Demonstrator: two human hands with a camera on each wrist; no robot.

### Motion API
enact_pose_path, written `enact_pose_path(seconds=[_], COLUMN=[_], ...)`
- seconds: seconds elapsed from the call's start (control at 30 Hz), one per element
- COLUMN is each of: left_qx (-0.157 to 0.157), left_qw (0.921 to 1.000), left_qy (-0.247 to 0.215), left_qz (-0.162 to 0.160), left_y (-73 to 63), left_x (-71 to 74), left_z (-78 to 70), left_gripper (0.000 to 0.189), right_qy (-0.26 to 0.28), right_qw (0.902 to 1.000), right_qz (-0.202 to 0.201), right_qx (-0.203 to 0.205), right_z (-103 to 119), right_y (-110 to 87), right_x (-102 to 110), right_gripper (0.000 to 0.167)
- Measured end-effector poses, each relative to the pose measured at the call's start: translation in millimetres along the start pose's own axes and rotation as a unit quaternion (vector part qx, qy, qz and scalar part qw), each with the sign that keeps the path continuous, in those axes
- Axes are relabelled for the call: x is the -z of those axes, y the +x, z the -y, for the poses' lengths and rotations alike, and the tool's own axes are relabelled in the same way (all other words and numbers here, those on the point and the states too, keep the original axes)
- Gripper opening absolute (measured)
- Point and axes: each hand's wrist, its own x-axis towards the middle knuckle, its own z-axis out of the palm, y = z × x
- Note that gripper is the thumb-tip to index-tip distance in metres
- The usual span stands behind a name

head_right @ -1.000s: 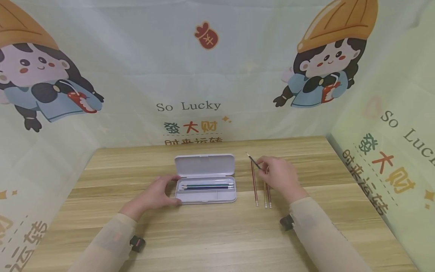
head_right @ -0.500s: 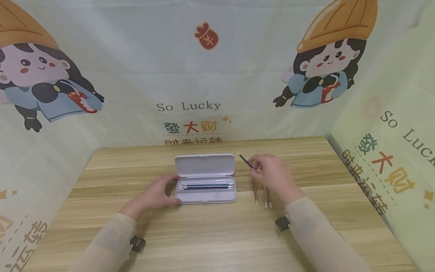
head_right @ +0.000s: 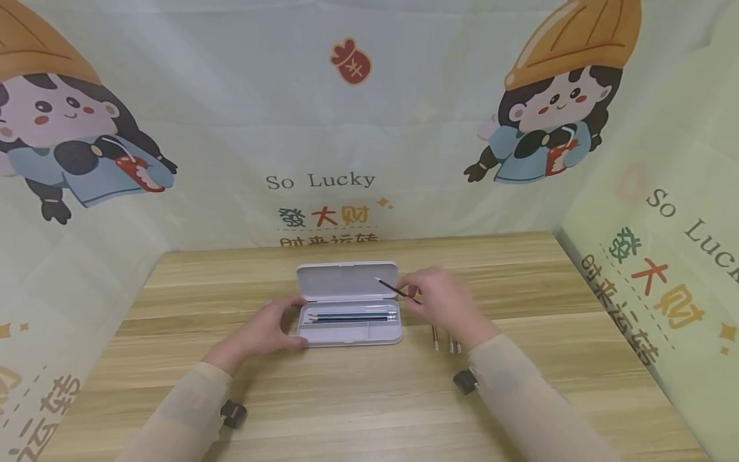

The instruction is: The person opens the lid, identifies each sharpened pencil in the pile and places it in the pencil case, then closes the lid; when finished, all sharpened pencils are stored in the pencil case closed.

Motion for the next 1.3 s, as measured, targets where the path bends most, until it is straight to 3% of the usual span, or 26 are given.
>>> enact_pose_path(seconds=[0.17,0.57,0.83,1.07,1.3], left_qx=[-0.001,-0.005,0.001,0.0,0.005], left_qw=[1.0,1.0,1.0,1.0,1.0], left_qy=[0.001,0.003,0.006,0.007,0.004], left_qz=[0.0,0.0,0.0,0.001,0.004], left_y=[0.8,1.7,1.1,1.0,0.8], left_x=[0.4,-0.9,-0.5,0.9,0.3], left_z=[-0.4,-0.1,-1.1,-1.9,-1.1], left_gripper=[0.088,0.088,0.089,0.089,0.089], right_qy=[0.004,-0.015,-0.008,-0.039,-0.034], right_qw=[0.9997,0.9945,0.9874,0.9824,0.9777], right_qz=[0.024,0.043,0.082,0.112,0.155], right_qx=[0.007,0.094,0.135,0.145,0.137], right_z=[7.4,25.4,32.8,44.1,49.2], right_y=[5.9,26.3,40.3,51.4,59.4], right_x=[-10.5,-26.6,-44.5,-52.8,-64.3], right_gripper=[0.023,0.023,0.024,0.022,0.022])
